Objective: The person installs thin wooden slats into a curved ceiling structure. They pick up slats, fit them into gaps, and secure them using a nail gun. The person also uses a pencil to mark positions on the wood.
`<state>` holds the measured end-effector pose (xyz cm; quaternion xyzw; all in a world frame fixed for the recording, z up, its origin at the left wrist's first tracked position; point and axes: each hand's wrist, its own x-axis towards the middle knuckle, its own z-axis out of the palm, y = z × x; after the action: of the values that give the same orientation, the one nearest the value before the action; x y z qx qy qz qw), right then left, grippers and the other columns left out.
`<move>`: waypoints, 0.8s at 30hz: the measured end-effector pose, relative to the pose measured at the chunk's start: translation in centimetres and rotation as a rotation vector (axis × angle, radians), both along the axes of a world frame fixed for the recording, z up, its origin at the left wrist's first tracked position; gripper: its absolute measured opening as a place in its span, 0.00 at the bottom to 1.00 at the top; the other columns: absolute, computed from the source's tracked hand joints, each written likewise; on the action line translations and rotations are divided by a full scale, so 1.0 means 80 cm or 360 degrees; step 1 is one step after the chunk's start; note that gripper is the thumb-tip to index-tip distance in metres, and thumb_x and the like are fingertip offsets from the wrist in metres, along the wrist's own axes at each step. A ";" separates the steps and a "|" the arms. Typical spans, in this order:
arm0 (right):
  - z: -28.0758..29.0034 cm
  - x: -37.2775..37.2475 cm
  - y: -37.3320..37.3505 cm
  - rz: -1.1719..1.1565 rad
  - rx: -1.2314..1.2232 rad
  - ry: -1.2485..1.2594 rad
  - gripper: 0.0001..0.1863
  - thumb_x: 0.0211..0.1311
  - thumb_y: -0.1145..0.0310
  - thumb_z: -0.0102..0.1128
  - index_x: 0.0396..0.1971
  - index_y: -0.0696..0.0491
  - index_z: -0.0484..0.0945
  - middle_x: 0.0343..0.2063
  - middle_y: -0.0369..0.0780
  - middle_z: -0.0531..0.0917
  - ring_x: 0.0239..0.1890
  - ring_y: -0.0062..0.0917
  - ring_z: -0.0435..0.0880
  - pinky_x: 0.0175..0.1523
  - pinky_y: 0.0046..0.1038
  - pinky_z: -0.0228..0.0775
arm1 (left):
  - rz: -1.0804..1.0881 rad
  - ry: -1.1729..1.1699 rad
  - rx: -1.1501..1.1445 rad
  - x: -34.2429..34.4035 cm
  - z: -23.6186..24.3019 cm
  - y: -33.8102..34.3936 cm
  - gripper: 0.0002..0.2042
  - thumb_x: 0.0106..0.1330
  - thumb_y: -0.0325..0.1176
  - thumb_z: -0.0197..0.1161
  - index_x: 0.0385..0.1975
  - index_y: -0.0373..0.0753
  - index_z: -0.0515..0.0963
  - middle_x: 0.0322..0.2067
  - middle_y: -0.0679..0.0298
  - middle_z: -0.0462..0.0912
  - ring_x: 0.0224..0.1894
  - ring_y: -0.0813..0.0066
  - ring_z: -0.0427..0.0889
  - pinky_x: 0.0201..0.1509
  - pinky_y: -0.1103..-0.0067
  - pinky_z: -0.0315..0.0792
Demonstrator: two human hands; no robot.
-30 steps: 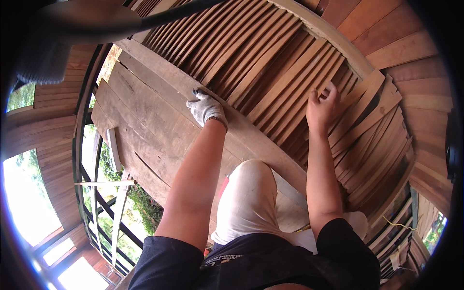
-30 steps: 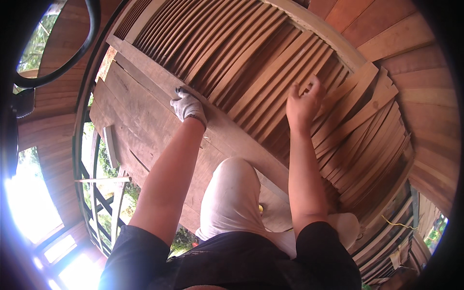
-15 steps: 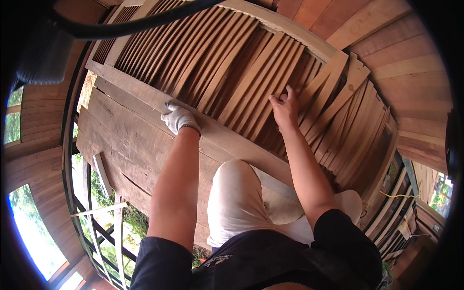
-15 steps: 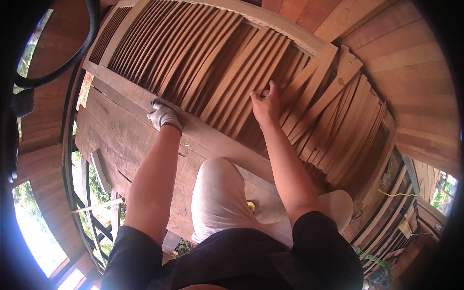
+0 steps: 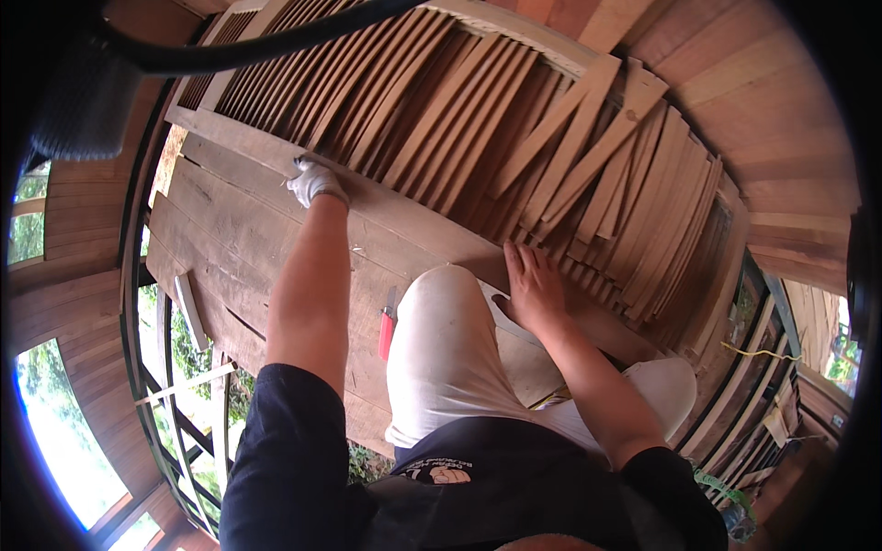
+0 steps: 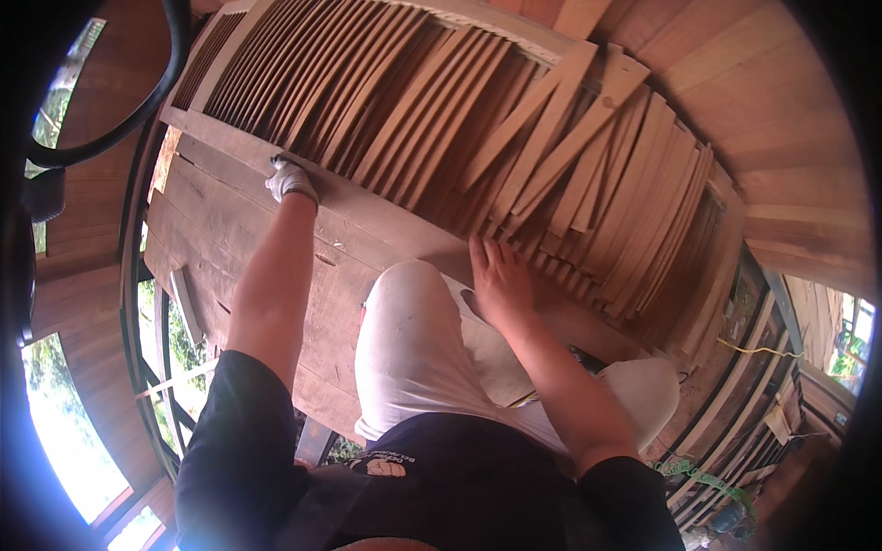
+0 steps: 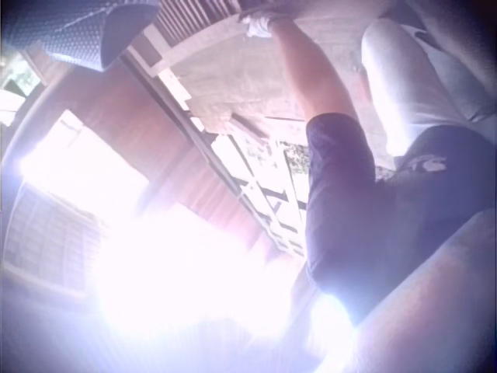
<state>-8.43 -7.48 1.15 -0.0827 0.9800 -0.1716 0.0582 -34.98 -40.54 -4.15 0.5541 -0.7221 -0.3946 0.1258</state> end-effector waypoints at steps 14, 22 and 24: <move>-0.016 -0.001 0.008 -0.0030 -0.0119 -0.0227 0.28 0.56 0.69 0.63 0.58 0.54 0.72 0.56 0.46 0.78 0.61 0.40 0.77 0.63 0.45 0.68 | -0.2111 -0.0414 -0.0753 0.082 0.090 0.196 0.63 0.55 0.73 0.67 0.81 0.50 0.35 0.80 0.46 0.41 0.80 0.38 0.42 0.82 0.53 0.44; -0.023 0.015 0.002 -0.0212 -0.0155 0.0081 0.28 0.59 0.70 0.60 0.62 0.56 0.70 0.56 0.46 0.78 0.62 0.42 0.74 0.65 0.47 0.66 | -0.2109 -0.1132 -0.0983 0.025 0.084 0.270 0.64 0.52 0.71 0.71 0.80 0.64 0.30 0.80 0.48 0.42 0.79 0.38 0.50 0.78 0.52 0.57; -0.024 0.022 0.007 -0.0186 -0.0080 0.0060 0.29 0.58 0.69 0.60 0.62 0.56 0.70 0.57 0.46 0.77 0.63 0.41 0.74 0.65 0.47 0.65 | -0.2100 -0.1097 -0.1004 0.022 0.079 0.263 0.63 0.53 0.70 0.71 0.80 0.63 0.31 0.79 0.46 0.45 0.79 0.39 0.50 0.78 0.52 0.57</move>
<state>-6.64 -6.95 -0.78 -0.0299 0.9794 -0.1978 0.0276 -33.23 -19.53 2.17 0.0428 -0.9759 0.0278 -0.2123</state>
